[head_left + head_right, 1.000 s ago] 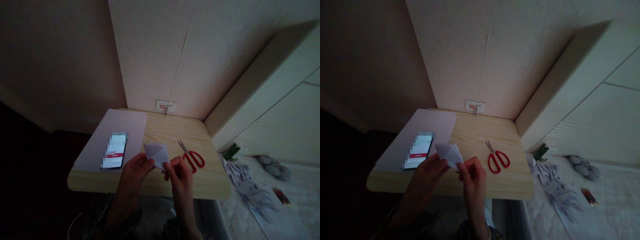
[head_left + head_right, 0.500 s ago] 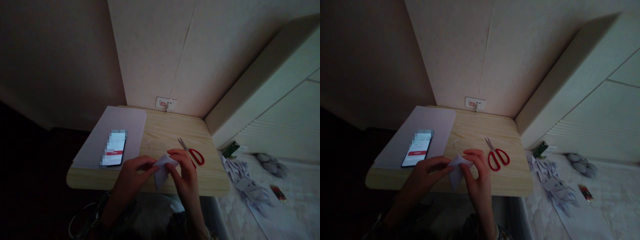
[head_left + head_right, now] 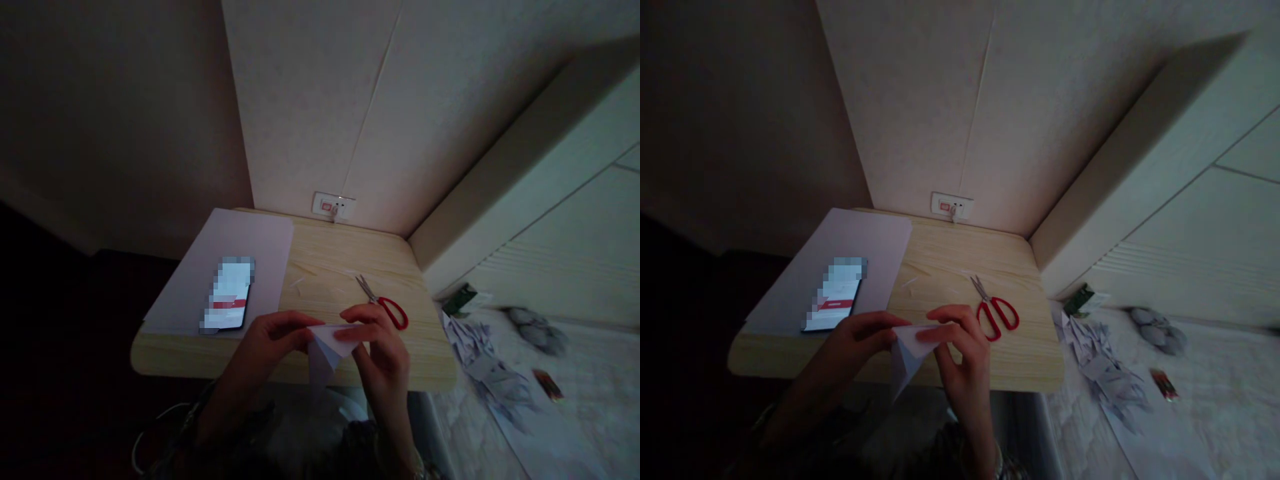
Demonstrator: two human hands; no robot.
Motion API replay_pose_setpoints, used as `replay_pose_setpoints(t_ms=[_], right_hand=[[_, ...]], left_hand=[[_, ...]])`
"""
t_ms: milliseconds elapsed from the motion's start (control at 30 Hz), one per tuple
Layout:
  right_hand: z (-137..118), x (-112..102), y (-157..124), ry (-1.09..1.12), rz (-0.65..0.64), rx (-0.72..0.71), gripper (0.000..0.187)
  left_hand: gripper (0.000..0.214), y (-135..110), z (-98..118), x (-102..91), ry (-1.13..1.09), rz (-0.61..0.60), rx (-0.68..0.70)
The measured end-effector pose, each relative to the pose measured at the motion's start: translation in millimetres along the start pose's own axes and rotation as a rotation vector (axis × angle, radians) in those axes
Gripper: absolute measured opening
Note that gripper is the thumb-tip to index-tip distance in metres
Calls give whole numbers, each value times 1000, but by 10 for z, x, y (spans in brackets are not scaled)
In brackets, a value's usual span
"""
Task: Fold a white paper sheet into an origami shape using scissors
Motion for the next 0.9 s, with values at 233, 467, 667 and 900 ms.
replay_pose_setpoints(t_ms=[233,467,667,900], right_hand=[[-2,89,38,65,-81,107,26],[120,274,-33,273,-9,534,39],[144,326,-5,357,-23,608,20],[170,325,-5,235,26,583,26]], left_hand=[[5,-33,-19,-73,35,105,61],[6,-36,-20,11,152,155,255],[4,-57,-2,12,112,217,264],[8,88,-147,-12,40,274,242]])
Point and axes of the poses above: each hand's wrist, its own y-axis towards the middle knuckle, its own x-axis out of the palm, z = x × y, the point moved 2 cm from there along y, towards the middle knuckle, and after that the axes turned 9 degrees about -y, right-handed, at the moved point
